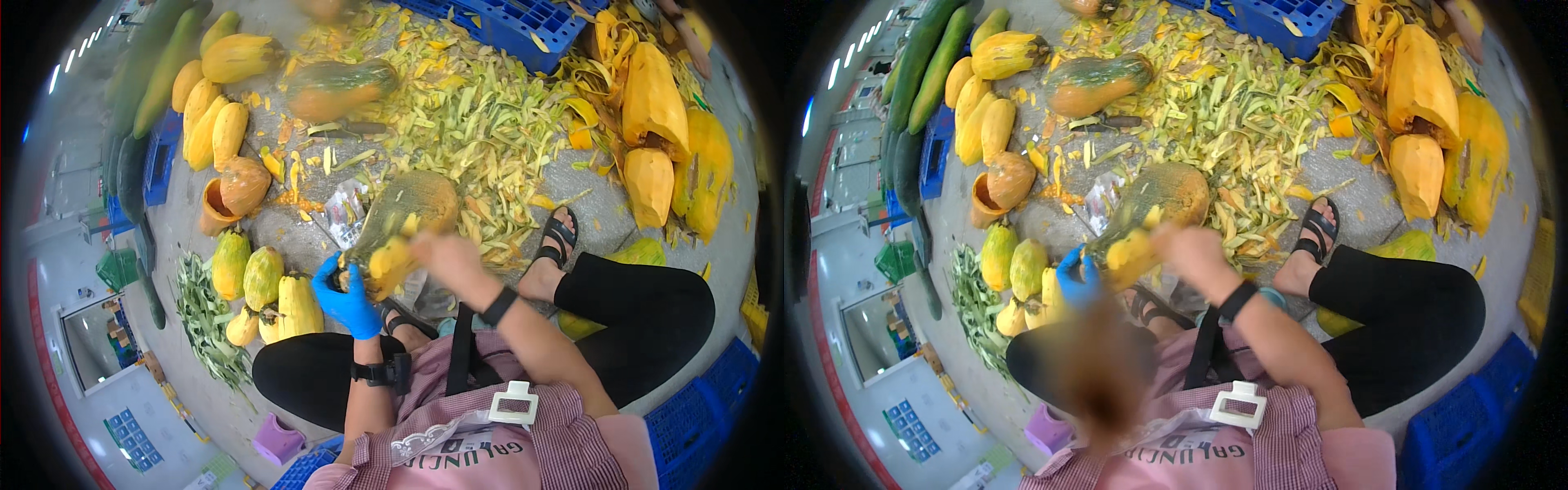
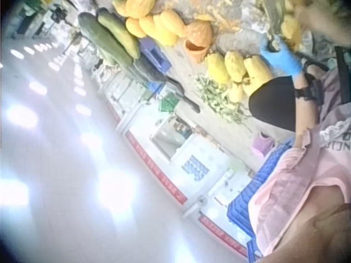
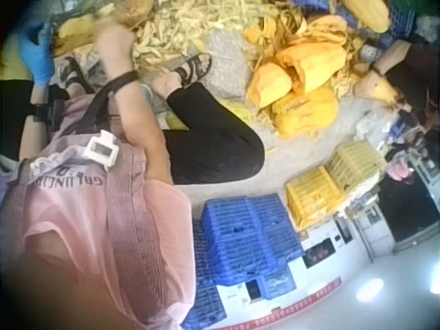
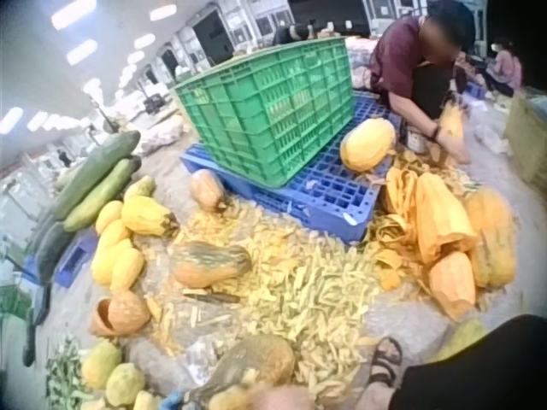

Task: Peeling large yellow produce, likely papayas or squash, using a hand peeler while sitting on the floor.

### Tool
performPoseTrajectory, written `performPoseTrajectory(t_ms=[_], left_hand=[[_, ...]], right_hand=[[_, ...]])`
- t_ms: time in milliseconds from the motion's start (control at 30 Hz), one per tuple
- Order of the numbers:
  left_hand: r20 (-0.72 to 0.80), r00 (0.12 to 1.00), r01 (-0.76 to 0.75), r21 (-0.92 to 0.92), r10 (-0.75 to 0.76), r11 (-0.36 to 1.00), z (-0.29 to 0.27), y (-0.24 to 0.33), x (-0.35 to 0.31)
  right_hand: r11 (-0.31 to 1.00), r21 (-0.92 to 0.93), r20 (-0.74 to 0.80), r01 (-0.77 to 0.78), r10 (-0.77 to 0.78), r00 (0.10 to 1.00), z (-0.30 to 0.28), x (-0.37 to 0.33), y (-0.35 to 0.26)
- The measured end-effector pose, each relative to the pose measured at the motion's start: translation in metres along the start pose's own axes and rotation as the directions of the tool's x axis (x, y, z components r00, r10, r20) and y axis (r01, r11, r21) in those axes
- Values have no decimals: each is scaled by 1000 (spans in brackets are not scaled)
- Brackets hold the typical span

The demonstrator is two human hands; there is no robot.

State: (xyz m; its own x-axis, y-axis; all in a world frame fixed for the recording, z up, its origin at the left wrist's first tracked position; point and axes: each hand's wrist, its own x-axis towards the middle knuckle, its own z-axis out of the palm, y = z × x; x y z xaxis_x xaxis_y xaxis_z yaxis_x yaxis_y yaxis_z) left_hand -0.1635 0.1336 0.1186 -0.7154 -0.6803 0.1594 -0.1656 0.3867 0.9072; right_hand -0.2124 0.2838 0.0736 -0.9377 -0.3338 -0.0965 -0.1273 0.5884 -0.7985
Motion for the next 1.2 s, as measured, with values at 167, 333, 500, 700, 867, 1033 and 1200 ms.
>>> performPoseTrajectory(t_ms=[167, 333, 500, 700, 867, 1033, 1200], left_hand=[[63, 996, -61, 55, 57, 997, 2, 0, -4], [73, 994, -86, 43, 83, 995, 4, -1, -4], [158, 973, -163, -44, 168, 986, 6, -7, -8], [265, 940, -197, -94, 215, 976, -2, -10, -12], [210, 959, -179, -68, 190, 981, 3, -8, -10], [166, 975, -142, -32, 145, 989, 0, -7, -9], [164, 972, -163, -62, 171, 985, 1, -9, -15]], right_hand=[[996, 80, -56, -51, 55, 997, -13, -3, -5], [994, 109, 150, -9, -7, 989, -11, -18, -8], [959, -267, -89, -99, 78, 993, -22, 19, 54], [987, 132, -38, -91, 96, 995, -34, 3, 13], [956, 286, 13, 73, -80, 997, -22, -34, -15], [972, 216, 30, 94, -103, 994, -21, -29, -21], [998, -63, -49, 29, -33, 998, -13, 0, 14]])
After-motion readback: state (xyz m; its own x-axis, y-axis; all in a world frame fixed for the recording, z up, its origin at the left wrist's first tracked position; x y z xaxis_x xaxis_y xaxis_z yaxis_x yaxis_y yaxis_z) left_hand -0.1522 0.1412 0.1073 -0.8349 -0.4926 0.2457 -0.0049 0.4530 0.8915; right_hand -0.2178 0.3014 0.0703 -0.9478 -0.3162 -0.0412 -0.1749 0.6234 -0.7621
